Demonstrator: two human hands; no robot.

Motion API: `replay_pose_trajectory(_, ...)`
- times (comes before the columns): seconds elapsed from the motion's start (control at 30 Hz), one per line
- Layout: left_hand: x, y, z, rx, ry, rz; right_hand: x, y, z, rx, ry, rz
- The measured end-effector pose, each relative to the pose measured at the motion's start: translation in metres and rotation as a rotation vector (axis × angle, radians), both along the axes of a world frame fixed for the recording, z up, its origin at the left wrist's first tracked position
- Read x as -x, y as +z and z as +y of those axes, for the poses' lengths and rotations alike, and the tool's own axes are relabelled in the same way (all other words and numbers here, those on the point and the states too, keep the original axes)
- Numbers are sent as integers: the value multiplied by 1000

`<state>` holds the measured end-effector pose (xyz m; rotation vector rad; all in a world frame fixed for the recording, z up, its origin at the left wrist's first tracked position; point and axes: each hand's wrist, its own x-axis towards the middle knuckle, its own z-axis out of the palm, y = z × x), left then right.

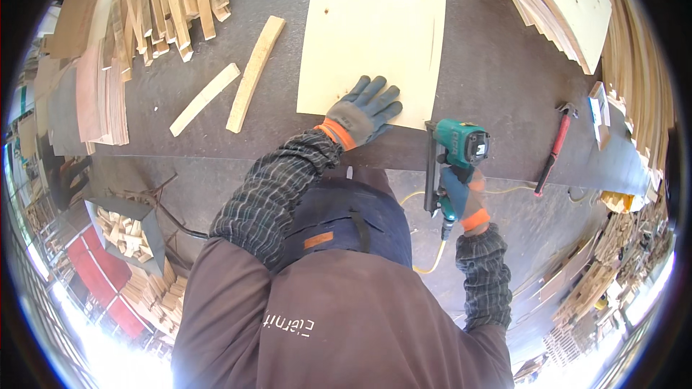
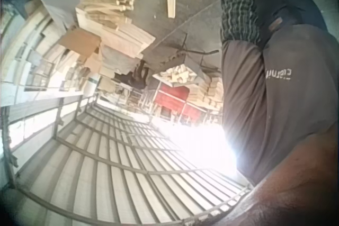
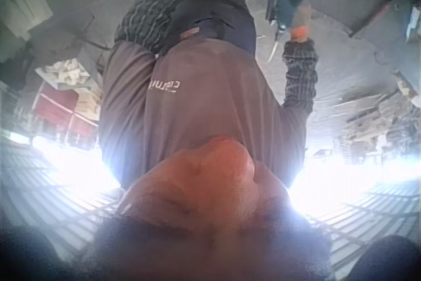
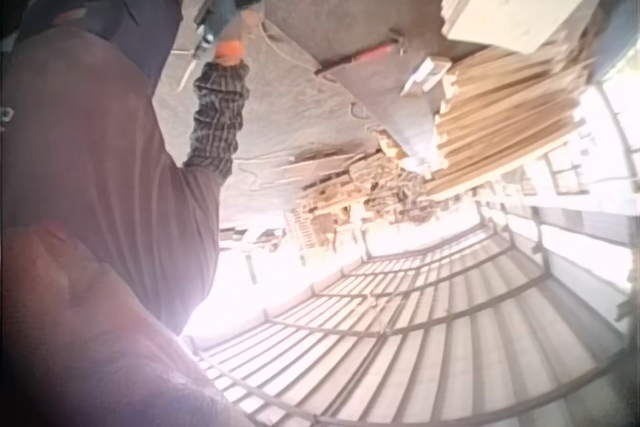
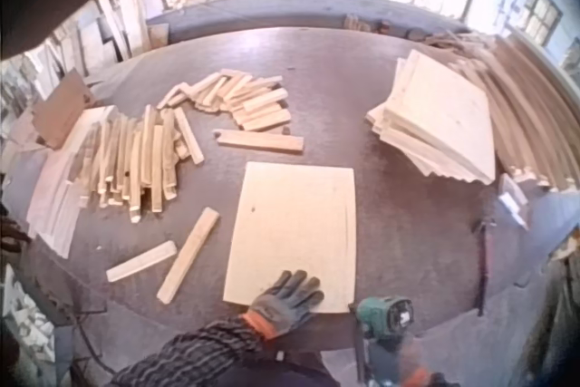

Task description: Assembling a wooden frame by nailing wooden strips to a plywood base using a pneumatic nail gun.

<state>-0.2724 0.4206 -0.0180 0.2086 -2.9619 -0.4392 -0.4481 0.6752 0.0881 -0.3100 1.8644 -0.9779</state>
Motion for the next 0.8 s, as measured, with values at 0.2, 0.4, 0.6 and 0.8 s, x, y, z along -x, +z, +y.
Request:
replay_pose_trajectory(0.2,-4,-2,-1,32,46,32,-3,21,2,39,55,22)
replay_pose_trajectory(0.4,-28,20,-11,-169,74,-24,-22,40,-30,19,-9,-14)
replay_pose_trajectory(0.6,-135,38,-62,-248,437,24,-50,40,-82,-1,121,-12)
replay_pose_trajectory(0.8,-158,-9,-79,-403,424,134,-93,29,-150,-40,337,-47)
